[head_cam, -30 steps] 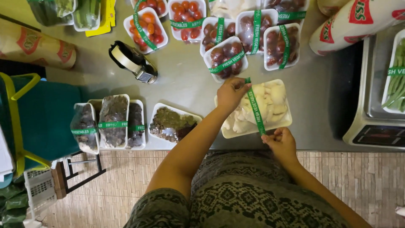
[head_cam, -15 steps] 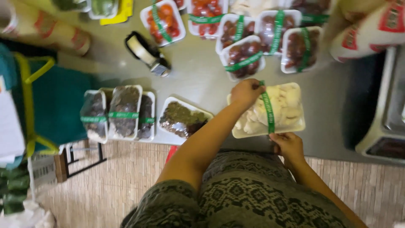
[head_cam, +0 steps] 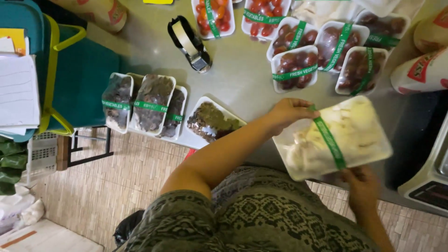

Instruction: Sealing plastic-wrapped vegetable trays with green adhesive tape using a dispenser.

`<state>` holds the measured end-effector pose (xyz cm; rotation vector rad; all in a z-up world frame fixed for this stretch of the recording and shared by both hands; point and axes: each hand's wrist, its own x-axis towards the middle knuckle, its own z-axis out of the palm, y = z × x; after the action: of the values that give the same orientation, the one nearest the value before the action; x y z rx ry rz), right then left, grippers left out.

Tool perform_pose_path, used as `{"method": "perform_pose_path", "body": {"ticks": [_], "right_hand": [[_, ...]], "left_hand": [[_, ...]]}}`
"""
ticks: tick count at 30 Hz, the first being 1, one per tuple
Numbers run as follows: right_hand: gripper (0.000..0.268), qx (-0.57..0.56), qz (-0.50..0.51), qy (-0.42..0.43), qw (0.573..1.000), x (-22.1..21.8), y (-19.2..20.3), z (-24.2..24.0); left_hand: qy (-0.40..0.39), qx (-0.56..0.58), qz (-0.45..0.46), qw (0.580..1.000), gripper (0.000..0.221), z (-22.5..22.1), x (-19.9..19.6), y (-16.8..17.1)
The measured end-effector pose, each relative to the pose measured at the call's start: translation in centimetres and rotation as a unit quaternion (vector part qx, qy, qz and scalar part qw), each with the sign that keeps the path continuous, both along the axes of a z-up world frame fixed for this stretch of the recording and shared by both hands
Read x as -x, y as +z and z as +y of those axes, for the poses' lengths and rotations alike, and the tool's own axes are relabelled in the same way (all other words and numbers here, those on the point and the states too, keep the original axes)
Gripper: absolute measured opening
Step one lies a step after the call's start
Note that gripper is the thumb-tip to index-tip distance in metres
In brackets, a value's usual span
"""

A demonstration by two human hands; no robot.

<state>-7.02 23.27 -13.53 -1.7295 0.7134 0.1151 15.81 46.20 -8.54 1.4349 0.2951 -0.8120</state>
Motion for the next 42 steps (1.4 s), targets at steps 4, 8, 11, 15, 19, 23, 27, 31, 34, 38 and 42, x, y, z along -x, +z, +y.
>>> {"method": "perform_pose_path", "body": {"ticks": [4, 8, 11, 15, 19, 23, 27, 31, 34, 38, 42], "right_hand": [[0.037, 0.000, -0.026, -0.041, 0.999, 0.7, 2.2, -1.8], [0.045, -0.087, -0.127, -0.005, 0.988, 0.3, 3.5, -2.5], [0.047, -0.068, -0.100, 0.054, 0.991, -1.2, 0.9, -4.5], [0.048, -0.141, -0.150, 0.159, 0.966, -4.5, -3.9, -7.2], [0.036, -0.059, -0.102, 0.240, 0.964, -8.2, -3.9, -6.9], [0.039, -0.015, -0.035, 0.275, 0.961, -11.5, -2.0, -5.5], [0.033, 0.084, -0.033, 0.346, 0.934, -15.5, -2.2, -5.4], [0.025, 0.151, -0.168, 0.474, 0.851, -19.1, -1.7, -1.2], [0.028, 0.120, -0.128, 0.478, 0.861, -19.8, -1.2, 5.7], [0.034, 0.063, -0.042, 0.465, 0.882, -20.3, -0.8, 14.8], [0.038, 0.024, 0.026, 0.430, 0.902, -19.5, -0.4, 21.9]], "left_hand": [[-0.065, 0.211, 0.159, 0.962, 0.079, 0.9, 1.2, 0.3], [-0.109, 0.460, 0.212, 0.855, 0.029, 2.1, 3.4, -3.2], [0.005, 0.358, 0.213, 0.909, 0.032, 0.8, 5.8, -8.0], [0.006, 0.379, 0.177, 0.908, 0.048, 3.2, 6.3, -6.9], [-0.024, 0.406, 0.125, 0.905, 0.099, 6.6, 7.7, -5.4], [-0.006, 0.279, -0.075, 0.957, 0.083, 8.2, 9.1, -3.3], [-0.026, 0.174, -0.049, 0.983, 0.096, 10.3, 6.9, 2.3], [0.017, 0.194, -0.001, 0.981, 0.093, 11.7, 4.5, -0.4], [0.091, 0.224, 0.070, 0.968, 0.106, 13.9, 3.7, -4.4], [0.232, 0.240, 0.110, 0.936, 0.120, 19.1, 7.7, 8.0], [0.377, 0.155, 0.090, 0.909, 0.099, 24.5, 11.5, 15.8]]}}
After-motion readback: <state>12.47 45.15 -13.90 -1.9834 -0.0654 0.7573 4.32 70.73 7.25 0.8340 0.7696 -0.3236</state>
